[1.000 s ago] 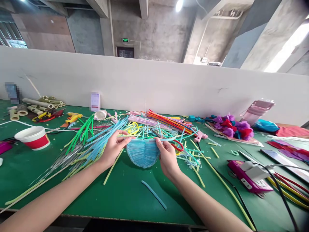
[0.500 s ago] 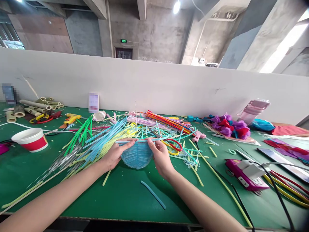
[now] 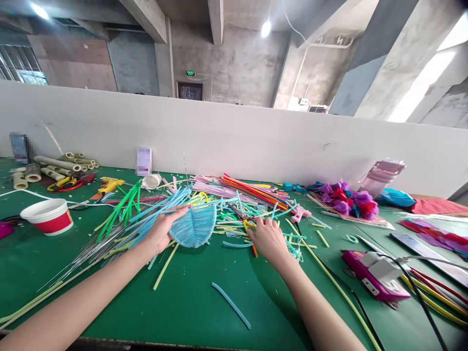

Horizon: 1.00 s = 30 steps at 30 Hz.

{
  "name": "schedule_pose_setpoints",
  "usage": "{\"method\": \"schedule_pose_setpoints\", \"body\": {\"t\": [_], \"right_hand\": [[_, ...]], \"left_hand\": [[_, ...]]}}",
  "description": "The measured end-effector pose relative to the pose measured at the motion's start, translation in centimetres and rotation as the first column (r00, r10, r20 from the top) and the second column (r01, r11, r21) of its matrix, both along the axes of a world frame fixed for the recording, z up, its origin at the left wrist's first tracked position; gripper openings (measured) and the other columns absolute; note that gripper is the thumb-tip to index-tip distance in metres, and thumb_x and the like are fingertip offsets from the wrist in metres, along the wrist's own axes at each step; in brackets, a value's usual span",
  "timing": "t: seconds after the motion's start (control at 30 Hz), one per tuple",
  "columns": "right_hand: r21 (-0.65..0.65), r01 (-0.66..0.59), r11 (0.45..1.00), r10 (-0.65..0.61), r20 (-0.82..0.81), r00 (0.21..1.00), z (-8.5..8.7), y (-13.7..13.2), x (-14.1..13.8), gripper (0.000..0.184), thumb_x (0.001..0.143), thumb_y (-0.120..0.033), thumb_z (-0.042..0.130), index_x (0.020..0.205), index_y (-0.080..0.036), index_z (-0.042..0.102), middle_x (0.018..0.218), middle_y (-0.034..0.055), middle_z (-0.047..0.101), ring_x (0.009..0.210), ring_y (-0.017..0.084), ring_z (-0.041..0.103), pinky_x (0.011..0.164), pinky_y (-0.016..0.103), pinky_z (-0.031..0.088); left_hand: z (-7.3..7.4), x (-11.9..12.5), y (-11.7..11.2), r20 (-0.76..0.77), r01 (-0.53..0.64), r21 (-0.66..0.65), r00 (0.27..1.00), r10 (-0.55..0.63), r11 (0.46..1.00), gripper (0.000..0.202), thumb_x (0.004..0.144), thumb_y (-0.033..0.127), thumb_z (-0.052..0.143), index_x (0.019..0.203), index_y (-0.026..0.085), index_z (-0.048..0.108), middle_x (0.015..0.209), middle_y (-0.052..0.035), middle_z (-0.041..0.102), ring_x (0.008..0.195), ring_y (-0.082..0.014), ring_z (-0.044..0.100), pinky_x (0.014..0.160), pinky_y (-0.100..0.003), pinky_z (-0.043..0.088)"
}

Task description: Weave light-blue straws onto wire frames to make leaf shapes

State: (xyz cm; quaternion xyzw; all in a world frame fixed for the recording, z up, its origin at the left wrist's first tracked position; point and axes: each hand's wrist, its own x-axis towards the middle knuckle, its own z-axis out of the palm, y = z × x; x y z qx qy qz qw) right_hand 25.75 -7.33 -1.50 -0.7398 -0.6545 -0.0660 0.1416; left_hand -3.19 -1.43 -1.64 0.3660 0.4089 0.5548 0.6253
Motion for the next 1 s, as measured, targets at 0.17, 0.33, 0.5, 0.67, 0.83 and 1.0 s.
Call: {"method": "schedule_pose_setpoints", "body": {"t": [0.17, 0.33, 0.5, 0.67, 0.83, 1.0], "right_hand": [[-0.051, -0.012, 0.999, 0.007, -0.088, 0.996, -1.1, 0.6, 0.2, 0.034, 0.092, -0.029, 0.052, 0.12, -0.01, 0.059, 0.112, 0.0235, 0.062, 0.108, 0.036, 0.058, 0.089, 0.042, 0.04], [-0.032, -0.007, 0.999, -0.001, -0.259, 0.966, -0.8, 1.2, 1.0, 0.039, 0.085, -0.01, 0.044, 0.123, -0.009, 0.054, 0.105, 0.019, 0.064, 0.104, 0.031, 0.058, 0.089, 0.04, 0.039], [0.035, -0.114, 0.993, 0.117, -0.473, 0.873, -0.2, 1.3, 0.5, 0.048, 0.085, -0.017, 0.048, 0.133, -0.02, 0.044, 0.076, -0.002, 0.057, 0.071, 0.018, 0.059, 0.066, 0.028, 0.044], [0.294, -0.341, 0.893, 0.422, -0.809, 0.409, 0.0, 0.4, -2.1, 0.04, 0.075, -0.042, 0.074, 0.105, -0.023, 0.054, 0.065, -0.008, 0.045, 0.058, 0.012, 0.048, 0.057, 0.024, 0.039], [0.277, -0.602, 0.749, 0.401, -0.913, 0.079, -0.7, -0.6, -3.9, 0.045, 0.084, -0.06, 0.062, 0.102, -0.021, 0.048, 0.076, 0.0, 0.06, 0.066, 0.016, 0.058, 0.062, 0.03, 0.048], [0.314, -0.681, 0.662, 0.425, -0.905, -0.004, -1.2, -0.8, -3.9, 0.059, 0.077, -0.061, 0.071, 0.112, -0.025, 0.04, 0.095, 0.0057, 0.063, 0.089, 0.021, 0.063, 0.073, 0.034, 0.05]], "left_hand": [[0.0, -0.1, 0.2, 0.031, 0.008, -0.029, 0.999, -0.007, 1.0, 0.03, 0.066, 0.022, 0.084, 0.095, 0.015, 0.078, 0.095, -0.0091, 0.079, 0.084, -0.024, 0.075, 0.069, -0.031, 0.061], [0.1, 0.0, 0.5, 0.078, -0.013, -0.04, 0.997, 0.016, 0.999, 0.03, 0.068, 0.019, 0.083, 0.097, 0.015, 0.077, 0.094, -0.0085, 0.079, 0.082, -0.0233, 0.075, 0.071, -0.032, 0.062], [-0.1, -0.5, 1.5, 0.143, -0.093, -0.052, 0.985, 0.1, 0.994, 0.032, 0.073, 0.019, 0.079, 0.104, 0.017, 0.074, 0.097, -0.0079, 0.079, 0.081, -0.0233, 0.076, 0.073, -0.034, 0.063], [-0.1, -0.9, 1.8, 0.168, -0.096, -0.06, 0.98, 0.105, 0.994, 0.034, 0.075, 0.018, 0.078, 0.108, 0.015, 0.072, 0.101, -0.0107, 0.078, 0.084, -0.0251, 0.076, 0.073, -0.035, 0.063], [-0.4, -0.6, 1.9, 0.164, -0.121, -0.044, 0.978, 0.127, 0.992, 0.027, 0.077, 0.015, 0.075, 0.104, 0.013, 0.074, 0.105, -0.0116, 0.077, 0.086, -0.0252, 0.076, 0.075, -0.035, 0.063], [-0.3, -0.3, 1.6, 0.148, -0.115, -0.042, 0.982, 0.12, 0.992, 0.024, 0.076, 0.014, 0.076, 0.1, 0.014, 0.076, 0.099, -0.0098, 0.078, 0.082, -0.0247, 0.076, 0.069, -0.034, 0.064]]}}
